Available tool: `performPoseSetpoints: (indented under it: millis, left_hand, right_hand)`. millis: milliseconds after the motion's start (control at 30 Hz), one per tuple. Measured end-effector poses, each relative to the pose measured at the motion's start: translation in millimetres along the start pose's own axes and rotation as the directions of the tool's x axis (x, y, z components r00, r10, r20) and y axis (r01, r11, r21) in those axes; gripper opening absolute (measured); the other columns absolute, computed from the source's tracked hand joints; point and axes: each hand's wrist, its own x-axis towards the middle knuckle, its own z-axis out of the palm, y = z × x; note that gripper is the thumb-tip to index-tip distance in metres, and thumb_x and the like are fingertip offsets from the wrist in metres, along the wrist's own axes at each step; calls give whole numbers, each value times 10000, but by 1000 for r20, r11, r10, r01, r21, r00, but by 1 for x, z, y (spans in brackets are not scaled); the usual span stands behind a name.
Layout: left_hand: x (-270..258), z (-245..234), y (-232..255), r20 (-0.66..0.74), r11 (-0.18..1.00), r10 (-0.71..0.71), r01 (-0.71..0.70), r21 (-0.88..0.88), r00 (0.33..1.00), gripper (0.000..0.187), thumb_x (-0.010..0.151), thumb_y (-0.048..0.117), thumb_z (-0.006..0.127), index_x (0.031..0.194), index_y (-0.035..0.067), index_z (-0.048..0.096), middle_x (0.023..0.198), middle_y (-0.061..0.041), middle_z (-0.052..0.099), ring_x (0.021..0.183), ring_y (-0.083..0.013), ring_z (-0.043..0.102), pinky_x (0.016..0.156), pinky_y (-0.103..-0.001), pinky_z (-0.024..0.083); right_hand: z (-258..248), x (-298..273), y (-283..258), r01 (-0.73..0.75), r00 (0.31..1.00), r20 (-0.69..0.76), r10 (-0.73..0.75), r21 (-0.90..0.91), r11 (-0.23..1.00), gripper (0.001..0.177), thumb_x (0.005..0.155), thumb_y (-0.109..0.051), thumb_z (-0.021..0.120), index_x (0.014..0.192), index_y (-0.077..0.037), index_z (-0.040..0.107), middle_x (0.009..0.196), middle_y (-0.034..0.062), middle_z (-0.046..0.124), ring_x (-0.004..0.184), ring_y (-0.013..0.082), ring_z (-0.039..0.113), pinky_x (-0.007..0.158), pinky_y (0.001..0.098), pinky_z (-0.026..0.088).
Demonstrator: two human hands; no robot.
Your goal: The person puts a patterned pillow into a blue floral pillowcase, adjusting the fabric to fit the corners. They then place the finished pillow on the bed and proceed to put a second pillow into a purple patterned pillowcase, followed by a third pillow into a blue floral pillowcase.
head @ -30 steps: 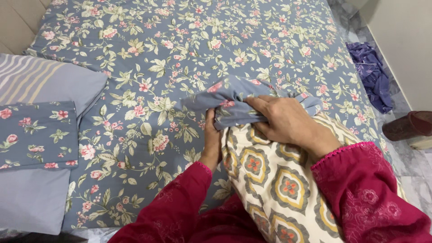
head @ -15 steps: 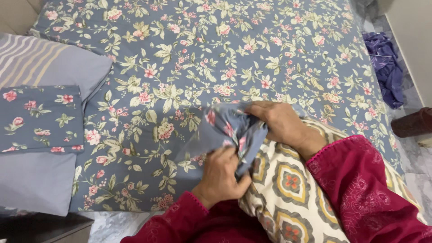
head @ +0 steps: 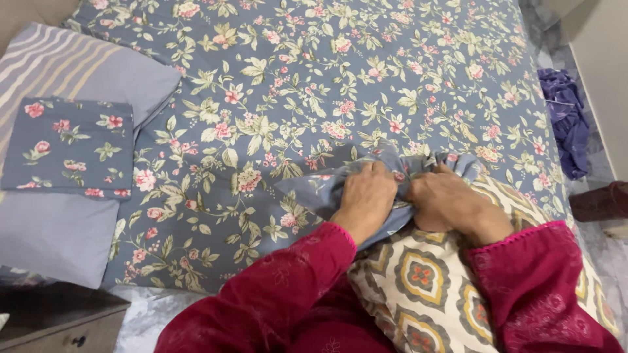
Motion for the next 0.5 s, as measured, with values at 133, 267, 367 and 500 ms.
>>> performPoseSetpoints:
  millis: [133,267,367,500]
  left_hand:
    - [22,-8,0,-128,980,57,-80,-180,990,194,780,90,687,916,-39,640,1022,-235,643,1046,-413,616,864,-510,521]
    - [23,-11,28,-233,909,185,-256,-328,955,185,766,-39,601,950,-34,579,1010,-235,629,1044,-423,618,927,-486,503]
    - [-6,-21,17,-235,793,134,-246,-557,963,185,894,-81,551,1056,-12,608,1062,-197,658,1074,-389,647,928,-450,511]
    - [-68,-9,-37,-675,808,-197,-272,-522,711,468,836,-184,459,1260,11,491,1180,-182,525,1123,-326,586,1008,-437,523]
  right_hand:
    - [-10,-11,9,186,962,-243,-128,231,955,377,545,-48,700,917,-44,762,903,181,727,836,332,705,770,462,560]
    - [-10,-19,28,43,916,-401,35,185,982,578,492,-155,823,1021,44,706,973,211,717,860,408,689,703,468,554]
    - [-2,-15,31,15,957,-285,56,242,970,269,674,-73,719,941,-46,731,901,169,759,846,342,736,804,432,585]
    - [-3,-19,38,-281,949,-53,312,312,908,439,788,-133,690,1215,-210,758,945,190,772,804,354,756,794,439,586]
